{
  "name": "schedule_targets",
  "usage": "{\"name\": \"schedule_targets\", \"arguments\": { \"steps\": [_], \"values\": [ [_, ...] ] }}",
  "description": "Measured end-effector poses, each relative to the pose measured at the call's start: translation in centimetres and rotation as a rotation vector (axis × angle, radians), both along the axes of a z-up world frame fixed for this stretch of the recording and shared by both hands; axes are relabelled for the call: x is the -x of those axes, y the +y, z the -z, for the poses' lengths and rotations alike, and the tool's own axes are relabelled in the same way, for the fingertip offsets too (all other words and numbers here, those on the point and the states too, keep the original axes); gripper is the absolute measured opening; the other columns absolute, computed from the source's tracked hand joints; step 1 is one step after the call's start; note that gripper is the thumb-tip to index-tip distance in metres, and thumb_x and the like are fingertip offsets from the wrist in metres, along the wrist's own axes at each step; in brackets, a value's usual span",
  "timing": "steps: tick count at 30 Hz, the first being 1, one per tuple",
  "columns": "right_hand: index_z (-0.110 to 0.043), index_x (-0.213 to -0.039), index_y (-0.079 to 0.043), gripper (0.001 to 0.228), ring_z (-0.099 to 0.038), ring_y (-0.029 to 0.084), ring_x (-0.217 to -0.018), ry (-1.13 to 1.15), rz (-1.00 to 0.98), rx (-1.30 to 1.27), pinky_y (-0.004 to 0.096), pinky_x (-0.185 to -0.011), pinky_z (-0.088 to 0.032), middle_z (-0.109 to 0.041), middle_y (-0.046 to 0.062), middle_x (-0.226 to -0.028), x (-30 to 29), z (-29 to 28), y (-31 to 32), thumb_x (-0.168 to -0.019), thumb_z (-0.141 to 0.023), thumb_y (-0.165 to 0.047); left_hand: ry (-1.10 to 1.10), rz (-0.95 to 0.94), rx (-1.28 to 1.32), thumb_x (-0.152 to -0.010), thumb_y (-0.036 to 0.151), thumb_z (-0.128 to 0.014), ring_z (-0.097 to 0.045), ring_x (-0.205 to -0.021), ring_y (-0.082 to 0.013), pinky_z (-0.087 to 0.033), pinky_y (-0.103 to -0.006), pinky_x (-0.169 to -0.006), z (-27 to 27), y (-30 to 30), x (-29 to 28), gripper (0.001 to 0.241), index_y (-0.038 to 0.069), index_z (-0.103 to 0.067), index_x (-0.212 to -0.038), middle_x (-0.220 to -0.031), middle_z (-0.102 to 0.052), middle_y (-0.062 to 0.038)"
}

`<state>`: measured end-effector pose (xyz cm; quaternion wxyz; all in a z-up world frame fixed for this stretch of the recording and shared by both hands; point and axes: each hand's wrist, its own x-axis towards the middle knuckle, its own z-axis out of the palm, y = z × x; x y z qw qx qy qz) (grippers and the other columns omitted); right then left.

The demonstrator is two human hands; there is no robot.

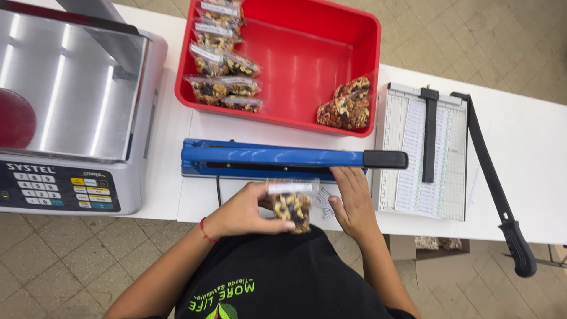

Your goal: Sealing small plastic bags of nuts and seeds using a manual impulse heat sealer and adding labels.

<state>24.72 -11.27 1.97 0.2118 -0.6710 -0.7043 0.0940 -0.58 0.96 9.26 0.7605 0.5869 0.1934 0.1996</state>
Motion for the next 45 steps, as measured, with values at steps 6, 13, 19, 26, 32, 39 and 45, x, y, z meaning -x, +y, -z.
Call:
{"name": "schedule_targets", "arguments": {
  "steps": [6,13,19,26,32,39,45],
  "values": [
    [-0.050,-0.139,-0.007,0.068,-0.046,0.031,-0.129,0.115,0.038,-0.193,0.047,-0.114,-0.028,-0.056,0.010,-0.128,-0.4,-0.5,-0.6,-0.098,-0.020,-0.052,-0.195,-0.077,-0.691,-0.074,0.016,-0.076,-0.065,-0.105,-0.0451,-0.056,-0.0515,-0.085,-7.8,5.9,-0.8,0.055,0.001,-0.060,-0.124,-0.114,-0.067,-0.025],
    [-0.054,-0.125,0.005,0.066,-0.046,0.041,-0.129,0.144,0.069,-0.277,0.052,-0.112,-0.034,-0.054,0.024,-0.131,0.2,-4.2,0.0,-0.104,-0.019,-0.046,0.335,-0.172,-1.094,-0.078,0.018,-0.082,-0.064,-0.098,-0.0240,-0.058,-0.0305,-0.077,-4.3,22.8,-7.4,0.044,0.008,-0.067,-0.118,-0.103,-0.071,-0.012],
    [-0.058,-0.123,0.002,0.056,-0.043,0.040,-0.137,0.175,0.098,-0.268,0.051,-0.114,-0.032,-0.056,0.021,-0.133,-1.3,-3.4,0.0,-0.105,-0.023,-0.038,0.770,0.166,-1.521,-0.066,0.032,-0.086,-0.065,-0.092,-0.0240,-0.037,-0.0499,-0.100,3.7,30.6,-9.5,0.040,0.017,-0.072,-0.100,-0.094,-0.072,-0.003],
    [-0.058,-0.127,-0.001,0.052,-0.039,0.036,-0.140,0.273,0.117,-0.178,0.052,-0.111,-0.035,-0.056,0.014,-0.137,-1.4,-5.0,2.7,-0.103,-0.028,-0.036,1.055,0.349,-1.784,-0.076,0.011,-0.068,-0.064,-0.083,-0.0192,-0.041,-0.0383,-0.095,3.3,30.3,-9.3,0.019,0.026,-0.071,-0.087,-0.079,-0.071,0.003],
    [-0.061,-0.125,-0.004,0.049,-0.038,0.032,-0.140,0.291,0.120,-0.149,0.052,-0.113,-0.033,-0.056,0.012,-0.137,-1.5,-4.7,4.3,-0.102,-0.032,-0.036,0.905,0.397,-1.566,-0.076,0.018,-0.063,-0.062,-0.107,-0.0241,-0.040,-0.0442,-0.098,0.2,27.0,-12.6,0.036,0.020,-0.070,-0.111,-0.106,-0.071,-0.003],
    [-0.059,-0.126,-0.007,0.048,-0.040,0.035,-0.136,0.294,0.125,-0.184,0.053,-0.111,-0.036,-0.058,0.014,-0.134,-1.7,-4.8,4.0,-0.104,-0.029,-0.038,0.014,0.562,-1.398,-0.076,0.007,-0.063,-0.058,-0.098,-0.0286,-0.047,-0.0465,-0.074,3.0,20.3,-23.1,0.041,0.016,-0.057,-0.116,-0.112,-0.062,-0.004],
    [-0.064,-0.116,-0.003,0.054,-0.046,0.040,-0.132,0.303,0.175,-0.268,0.055,-0.108,-0.039,-0.062,0.017,-0.127,-0.6,-5.1,2.8,-0.105,-0.025,-0.039,0.120,0.741,-1.446,-0.082,0.018,-0.069,-0.056,-0.093,-0.0203,-0.044,-0.0375,-0.071,1.7,19.2,-26.2,0.005,0.023,-0.070,-0.082,-0.087,-0.063,0.004]
  ]
}}
